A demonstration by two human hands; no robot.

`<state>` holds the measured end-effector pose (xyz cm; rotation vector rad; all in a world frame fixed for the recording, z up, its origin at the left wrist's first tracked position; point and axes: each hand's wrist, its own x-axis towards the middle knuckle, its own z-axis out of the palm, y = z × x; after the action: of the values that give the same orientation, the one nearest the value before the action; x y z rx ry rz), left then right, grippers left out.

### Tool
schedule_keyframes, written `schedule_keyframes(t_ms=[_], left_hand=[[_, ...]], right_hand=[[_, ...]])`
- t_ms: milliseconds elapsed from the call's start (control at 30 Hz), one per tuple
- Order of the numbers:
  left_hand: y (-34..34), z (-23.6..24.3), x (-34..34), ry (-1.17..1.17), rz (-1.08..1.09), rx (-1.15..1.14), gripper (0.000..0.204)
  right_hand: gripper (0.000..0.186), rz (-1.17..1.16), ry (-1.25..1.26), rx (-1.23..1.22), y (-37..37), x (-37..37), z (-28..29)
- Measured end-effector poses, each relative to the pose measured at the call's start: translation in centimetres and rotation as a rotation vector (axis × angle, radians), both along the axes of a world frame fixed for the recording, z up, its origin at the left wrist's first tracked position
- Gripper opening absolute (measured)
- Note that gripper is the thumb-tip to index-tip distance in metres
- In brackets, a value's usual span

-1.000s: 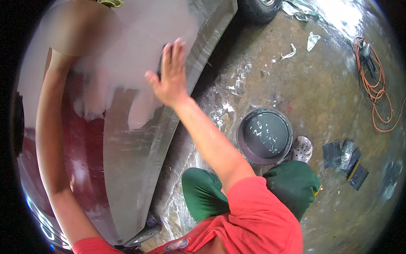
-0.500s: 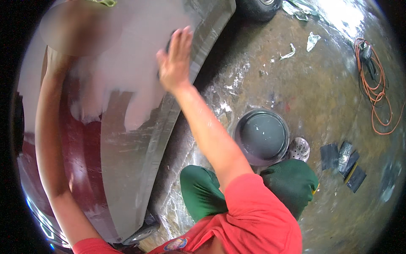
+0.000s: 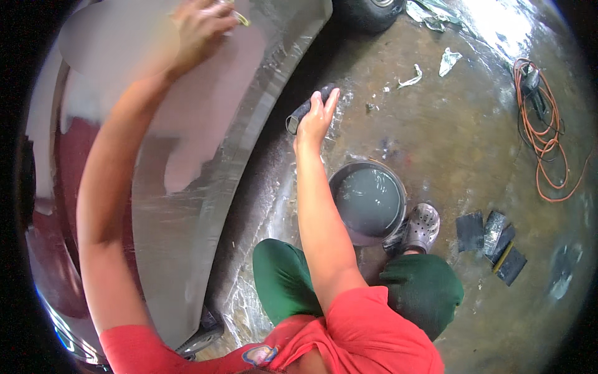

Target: The person sands a section of a red vehicle's body with a sanding block while holding a wet sponge. They periodically wipe the sanded area with the sponge and touch the surface with their hand.

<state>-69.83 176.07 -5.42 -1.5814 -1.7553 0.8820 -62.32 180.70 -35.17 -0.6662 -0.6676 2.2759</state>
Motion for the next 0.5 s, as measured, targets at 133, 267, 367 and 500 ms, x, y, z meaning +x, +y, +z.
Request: schedule_keyframes(t_ms=[133,267,367,500], left_hand=[[-1.0,-9.0,-2.0,-0.037,0.13,-0.127,0.011],[-5.2,-18.0,1.8,-0.407,0.15,-0.067,0.01],[-5.9,-24.3,9.2,-0.701,0.103,0.08,0.016],[-4.3,-32.9,17.8,-1.117,0.241,0.051,0.029]], right_hand=[[0.066,-0.084,-0.06,0.067,2.8,1.4,-1.3],[0.066,-0.157,-0.217,0.187,6.6,2.3,-6.0],[0.067,-0.139,-0.326,0.287,8.1,4.4,-8.5],[0.062,-0.111,-0.487,0.44,9.3,6.3,-10.2]])
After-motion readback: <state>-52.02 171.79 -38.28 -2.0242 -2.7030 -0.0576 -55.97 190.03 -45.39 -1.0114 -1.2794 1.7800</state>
